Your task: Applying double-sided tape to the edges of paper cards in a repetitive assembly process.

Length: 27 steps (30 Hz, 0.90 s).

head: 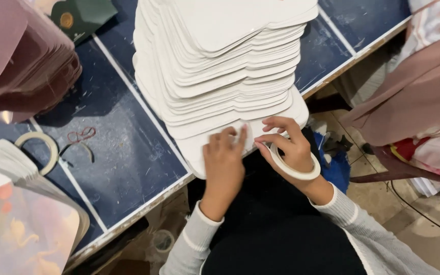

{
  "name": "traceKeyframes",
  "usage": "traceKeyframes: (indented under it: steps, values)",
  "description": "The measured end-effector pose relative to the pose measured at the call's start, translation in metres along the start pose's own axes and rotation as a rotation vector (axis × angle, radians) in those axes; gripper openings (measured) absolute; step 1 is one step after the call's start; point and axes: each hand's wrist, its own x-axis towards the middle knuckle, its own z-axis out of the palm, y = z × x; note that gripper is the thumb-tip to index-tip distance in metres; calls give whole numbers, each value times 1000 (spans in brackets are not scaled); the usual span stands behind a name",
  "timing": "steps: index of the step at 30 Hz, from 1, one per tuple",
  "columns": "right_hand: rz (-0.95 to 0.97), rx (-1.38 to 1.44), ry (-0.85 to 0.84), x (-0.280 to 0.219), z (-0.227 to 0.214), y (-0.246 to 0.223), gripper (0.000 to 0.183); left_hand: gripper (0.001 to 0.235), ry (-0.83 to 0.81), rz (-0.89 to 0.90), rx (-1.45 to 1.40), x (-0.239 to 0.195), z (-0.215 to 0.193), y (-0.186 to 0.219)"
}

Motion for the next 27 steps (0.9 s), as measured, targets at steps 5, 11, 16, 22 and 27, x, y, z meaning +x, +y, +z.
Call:
traceKeyframes:
  steps: [5,11,16,22,27]
  values:
    - [86,247,-170,3,28,-19,11,69,-3,-343,-86,-19,-59,-22]
    - [23,198,-238,0,59,-31,11,73,-98,-612,-372,-34,-76,-25]
    - [15,144,-279,1,49,-22,6,79,-107,-632,-415,-34,-68,-25]
    - [168,119,-160,21,-21,23,15,77,-152,-648,-327,-27,-70,-17]
    - [160,240,-251,9,5,8,7,66,-158,-626,-329,-20,-72,-12]
